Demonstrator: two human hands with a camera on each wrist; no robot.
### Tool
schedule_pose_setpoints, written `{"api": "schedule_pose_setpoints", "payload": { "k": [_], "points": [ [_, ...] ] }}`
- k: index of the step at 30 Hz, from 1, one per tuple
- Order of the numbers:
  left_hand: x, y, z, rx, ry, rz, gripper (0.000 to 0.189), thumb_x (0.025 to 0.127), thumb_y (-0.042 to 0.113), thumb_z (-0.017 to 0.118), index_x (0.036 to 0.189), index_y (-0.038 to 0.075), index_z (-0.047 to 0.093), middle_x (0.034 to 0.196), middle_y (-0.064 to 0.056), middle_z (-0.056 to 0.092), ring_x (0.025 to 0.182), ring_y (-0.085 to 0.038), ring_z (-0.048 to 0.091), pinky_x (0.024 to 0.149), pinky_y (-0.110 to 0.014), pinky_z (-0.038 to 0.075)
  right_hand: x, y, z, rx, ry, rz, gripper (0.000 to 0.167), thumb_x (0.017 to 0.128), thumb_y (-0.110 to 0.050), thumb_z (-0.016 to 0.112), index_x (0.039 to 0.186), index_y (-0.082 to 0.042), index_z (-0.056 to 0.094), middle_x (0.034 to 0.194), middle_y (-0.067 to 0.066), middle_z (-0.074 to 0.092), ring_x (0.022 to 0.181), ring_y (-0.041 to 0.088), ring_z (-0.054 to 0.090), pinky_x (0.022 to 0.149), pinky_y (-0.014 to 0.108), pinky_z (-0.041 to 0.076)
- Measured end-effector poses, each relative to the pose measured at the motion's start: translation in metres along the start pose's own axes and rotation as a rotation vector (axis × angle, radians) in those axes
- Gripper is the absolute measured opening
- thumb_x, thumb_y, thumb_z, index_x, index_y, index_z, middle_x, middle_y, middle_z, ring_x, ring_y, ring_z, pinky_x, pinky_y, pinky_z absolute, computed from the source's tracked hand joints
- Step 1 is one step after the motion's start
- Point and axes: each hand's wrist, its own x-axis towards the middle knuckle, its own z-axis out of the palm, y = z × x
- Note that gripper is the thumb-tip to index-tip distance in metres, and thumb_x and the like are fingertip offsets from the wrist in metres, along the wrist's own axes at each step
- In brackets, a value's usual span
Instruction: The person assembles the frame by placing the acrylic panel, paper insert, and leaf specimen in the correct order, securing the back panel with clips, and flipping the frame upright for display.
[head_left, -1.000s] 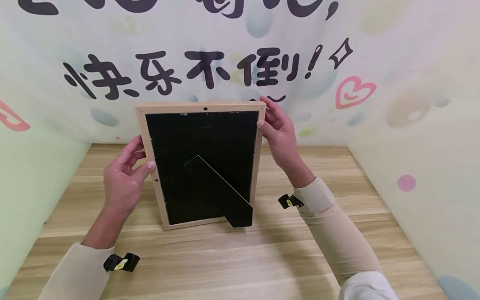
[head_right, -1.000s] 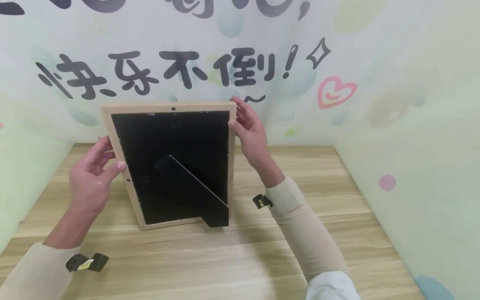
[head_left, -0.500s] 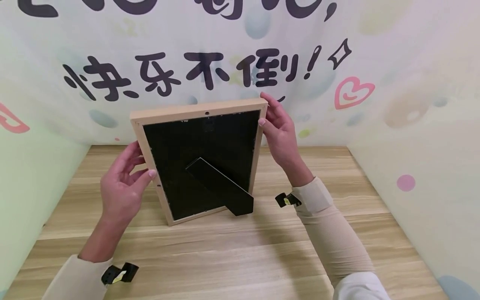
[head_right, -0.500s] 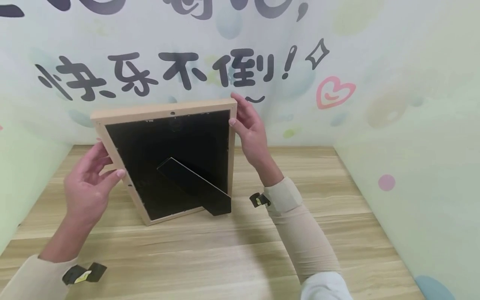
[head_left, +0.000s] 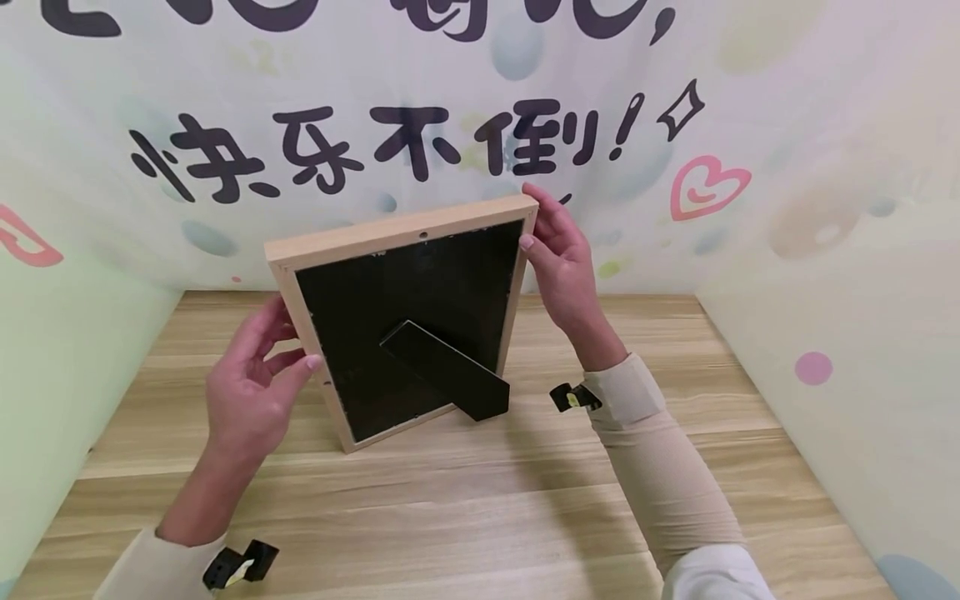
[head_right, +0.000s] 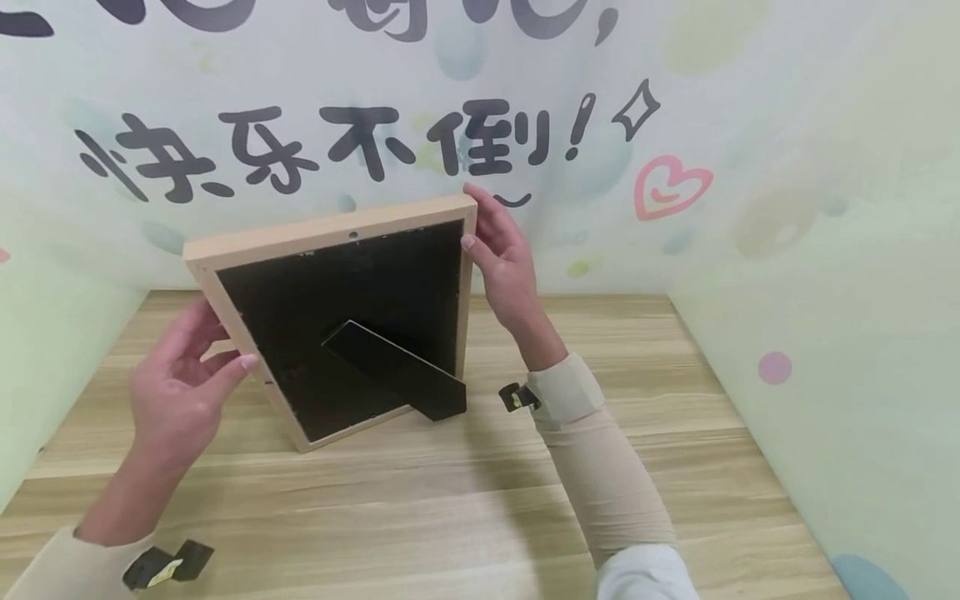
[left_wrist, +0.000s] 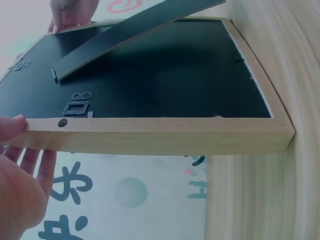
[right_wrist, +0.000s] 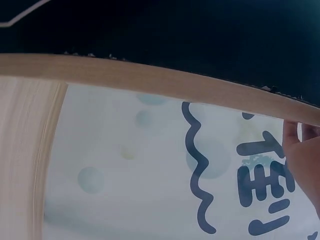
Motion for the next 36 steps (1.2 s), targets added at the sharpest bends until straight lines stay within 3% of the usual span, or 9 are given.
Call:
{"api": "schedule_pose_setpoints", "payload": {
  "k": [5,9,17,24,36],
  "points": [
    [-0.005,0.002,0.004,0.052,-0.021,0.064,0.069,0.074,-0.026,0.062,0.138,-0.003,0.05,0.119,-0.005,0.06,0.1,-0.017,0.059,0.082,-0.015,0.052,0.003,0.0,0.0,-0.026,-0.01,0.007,0.051,0.092,0.009,0.044,0.143,0.002,0.04,0.133,0.017,0.056,0.118,0.024,0.052,0.095,0.03,0.044],
    [-0.009,0.007,0.006,0.093,-0.025,0.06,0.069,0.073,-0.026,0.064,0.137,-0.003,0.05,0.114,-0.003,0.061,0.099,-0.016,0.059,0.082,-0.016,0.052,0.007,0.002,0.0,-0.04,-0.021,0.014,0.05,0.093,0.009,0.043,0.143,0.004,0.04,0.136,0.021,0.053,0.119,0.025,0.052,0.097,0.031,0.043],
    [-0.019,0.013,0.014,0.121,-0.048,0.086,0.068,0.068,-0.026,0.069,0.13,-0.01,0.049,0.109,-0.003,0.058,0.095,-0.015,0.058,0.081,-0.015,0.051,0.016,0.004,0.0,-0.073,-0.031,0.042,0.047,0.096,0.007,0.044,0.143,0.002,0.042,0.138,0.018,0.054,0.122,0.024,0.052,0.097,0.032,0.044],
    [-0.024,0.021,0.023,0.184,-0.09,0.069,0.068,0.067,-0.024,0.071,0.128,-0.01,0.046,0.109,0.003,0.054,0.095,-0.011,0.057,0.082,-0.015,0.051,0.021,0.008,0.0,-0.093,-0.018,0.075,0.045,0.098,0.005,0.045,0.143,0.001,0.043,0.14,0.014,0.054,0.124,0.023,0.052,0.096,0.032,0.047],
    [-0.027,0.025,0.033,0.174,-0.116,0.103,0.066,0.064,-0.025,0.073,0.123,-0.011,0.047,0.104,-0.001,0.054,0.091,-0.008,0.057,0.08,-0.017,0.052,0.028,0.012,0.002,-0.082,0.022,0.125,0.046,0.098,0.002,0.05,0.143,0.0,0.044,0.142,0.016,0.051,0.127,0.023,0.052,0.096,0.033,0.049]
  ]
}}
